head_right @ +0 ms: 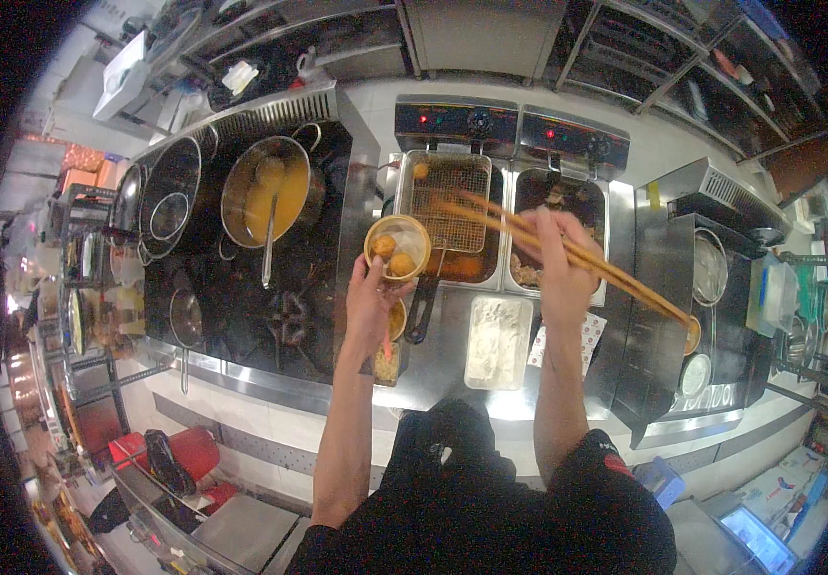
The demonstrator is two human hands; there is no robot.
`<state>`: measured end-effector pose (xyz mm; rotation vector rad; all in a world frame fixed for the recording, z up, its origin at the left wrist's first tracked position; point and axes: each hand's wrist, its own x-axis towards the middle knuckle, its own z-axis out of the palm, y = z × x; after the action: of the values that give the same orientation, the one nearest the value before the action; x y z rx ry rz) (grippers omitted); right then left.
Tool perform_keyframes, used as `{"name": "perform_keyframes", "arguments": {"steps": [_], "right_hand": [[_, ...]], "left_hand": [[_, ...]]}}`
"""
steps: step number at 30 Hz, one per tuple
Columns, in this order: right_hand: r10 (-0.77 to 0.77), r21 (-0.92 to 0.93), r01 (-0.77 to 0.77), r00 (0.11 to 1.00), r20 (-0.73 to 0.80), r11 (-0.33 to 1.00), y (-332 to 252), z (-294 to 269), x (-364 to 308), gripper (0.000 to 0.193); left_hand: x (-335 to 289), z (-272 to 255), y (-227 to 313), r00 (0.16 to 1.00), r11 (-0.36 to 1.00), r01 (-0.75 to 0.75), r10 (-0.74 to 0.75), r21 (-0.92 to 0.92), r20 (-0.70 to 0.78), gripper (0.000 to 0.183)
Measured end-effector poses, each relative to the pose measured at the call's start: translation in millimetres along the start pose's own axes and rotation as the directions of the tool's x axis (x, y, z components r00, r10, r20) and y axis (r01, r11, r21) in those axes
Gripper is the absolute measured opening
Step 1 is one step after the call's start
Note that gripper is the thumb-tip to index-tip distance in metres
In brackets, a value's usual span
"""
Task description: The person assembles a dish by placing fried items into a bowl, then adds shredded cabbage, seaweed, and fried onions from containers. The person uses chopsticks to transfer items and arranges them in the bowl.
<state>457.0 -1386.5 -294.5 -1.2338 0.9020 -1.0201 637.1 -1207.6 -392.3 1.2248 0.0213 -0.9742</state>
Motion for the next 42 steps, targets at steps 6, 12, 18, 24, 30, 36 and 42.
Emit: {"name": "perform_keyframes", "arguments": {"steps": [6, 12, 18, 24, 30, 36, 42], "right_hand": [[-0.243, -0.388, 0.341, 0.929, 0.281, 0.856, 120.6, 41.0, 88.2, 0.016], [-0.33, -0.312, 0.642, 0.679, 0.656, 0.701, 127.4, 76.0, 123.8, 0.012], [-0.302, -0.278, 0.648, 0.635, 0.711, 0.709, 117.2, 87.2, 129.7, 0.01], [-0.246, -0.352, 0.597, 0.695, 0.675, 0.721, 124.1, 87.7, 155.0, 0.014], [-0.151, -0.391, 0.459, 0.78, 0.607, 0.798, 111.0, 78.5, 157.2, 0.014], [-0.291, -0.328, 0.505, 0.801, 0.524, 0.798, 23.8, 32.8, 96.0, 0.011], [-0.315, -0.133, 0.497, 0.711, 0.628, 0.858, -52.5, -5.1, 34.2, 0.01]], "left_hand": [[-9.1, -8.8, 10.6, 0.998, 0.996, 0.017, -0.012, 0.088, -0.06, 0.039], [-22.2, -20.6, 14.5, 0.998, 0.998, -0.001, 0.005, 0.063, -0.065, 0.038], [-28.2, -17.9, 17.7, 0.996, 0.997, -0.01, 0.017, 0.08, -0.091, 0.037], [-28.7, -13.8, 17.3, 0.997, 0.999, -0.02, 0.023, 0.039, -0.074, 0.037], [-24.5, -16.8, 14.9, 0.997, 0.999, -0.013, 0.016, 0.044, -0.072, 0.038], [-21.5, -18.5, 17.7, 0.998, 0.996, -0.002, 0.007, 0.089, -0.056, 0.037], [-13.2, -13.5, 17.0, 0.999, 0.994, 0.018, -0.012, 0.108, -0.053, 0.04]]}}
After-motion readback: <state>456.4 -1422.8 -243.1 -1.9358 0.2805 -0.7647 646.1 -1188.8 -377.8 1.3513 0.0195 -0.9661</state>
